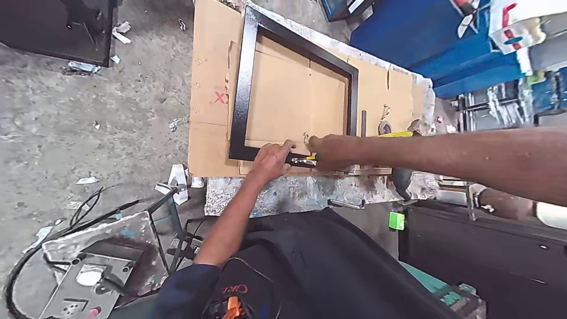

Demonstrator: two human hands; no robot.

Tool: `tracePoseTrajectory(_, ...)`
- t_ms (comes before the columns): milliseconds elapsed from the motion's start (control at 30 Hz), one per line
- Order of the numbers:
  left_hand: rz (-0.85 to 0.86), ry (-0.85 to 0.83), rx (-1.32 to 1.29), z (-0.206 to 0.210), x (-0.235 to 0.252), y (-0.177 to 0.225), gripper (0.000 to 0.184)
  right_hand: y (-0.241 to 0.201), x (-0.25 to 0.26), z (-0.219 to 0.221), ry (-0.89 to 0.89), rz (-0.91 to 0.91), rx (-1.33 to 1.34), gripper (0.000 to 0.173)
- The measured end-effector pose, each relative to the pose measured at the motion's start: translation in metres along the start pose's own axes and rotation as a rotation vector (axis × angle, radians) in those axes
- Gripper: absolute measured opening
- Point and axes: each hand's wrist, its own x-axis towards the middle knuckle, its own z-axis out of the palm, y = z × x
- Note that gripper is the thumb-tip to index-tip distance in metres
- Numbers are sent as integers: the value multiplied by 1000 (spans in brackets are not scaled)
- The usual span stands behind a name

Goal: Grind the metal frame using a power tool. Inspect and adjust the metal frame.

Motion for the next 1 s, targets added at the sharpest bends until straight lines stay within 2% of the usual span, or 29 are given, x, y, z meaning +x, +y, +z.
tracePoseTrajectory(67, 0, -4, 2, -2, 0, -2, 58, -7, -12, 5, 82, -127, -251, 32)
tracePoseTrajectory(167, -3, -13, 20, -2, 2, 0, 56, -2, -22, 23, 328, -420, -638, 17)
tracePoseTrajectory(233, 15, 3, 14, -1, 2, -1, 57, -6, -22, 28, 275, -432, -756, 21)
tracePoseTrajectory(333, 21, 13, 20, 1, 1, -3, 60, -9, -18, 24, 210, -368, -677, 21)
tracePoseTrajectory(400, 22, 25, 21, 1, 1, -2, 61, -16, -19, 14, 97, -239, -577, 26)
tracePoseTrajectory(500, 17, 18, 11, 0, 0, -2, 61, -15, -9, 3, 42, -54, -262, 25)
tracePoseTrajectory(633, 19, 1, 13, -1, -1, -1, 61, 2, 8, 2, -3, -24, 215, 25)
tracePoseTrajectory(700, 12, -3, 15, -1, 2, -2, 62, 7, 9, 7, 37, -68, 241, 23)
tracePoseTrajectory(767, 11, -11, 12, 1, 1, -3, 61, 2, 0, 17, 94, -126, 180, 29)
tracePoseTrajectory(867, -3, -23, 27, -3, 3, -3, 58, 0, -18, 18, 155, -108, 124, 33)
tracePoseTrajectory(1000, -106, -100, 48, -6, 10, 4, 58, 39, -57, 28, 401, -39, 89, 36)
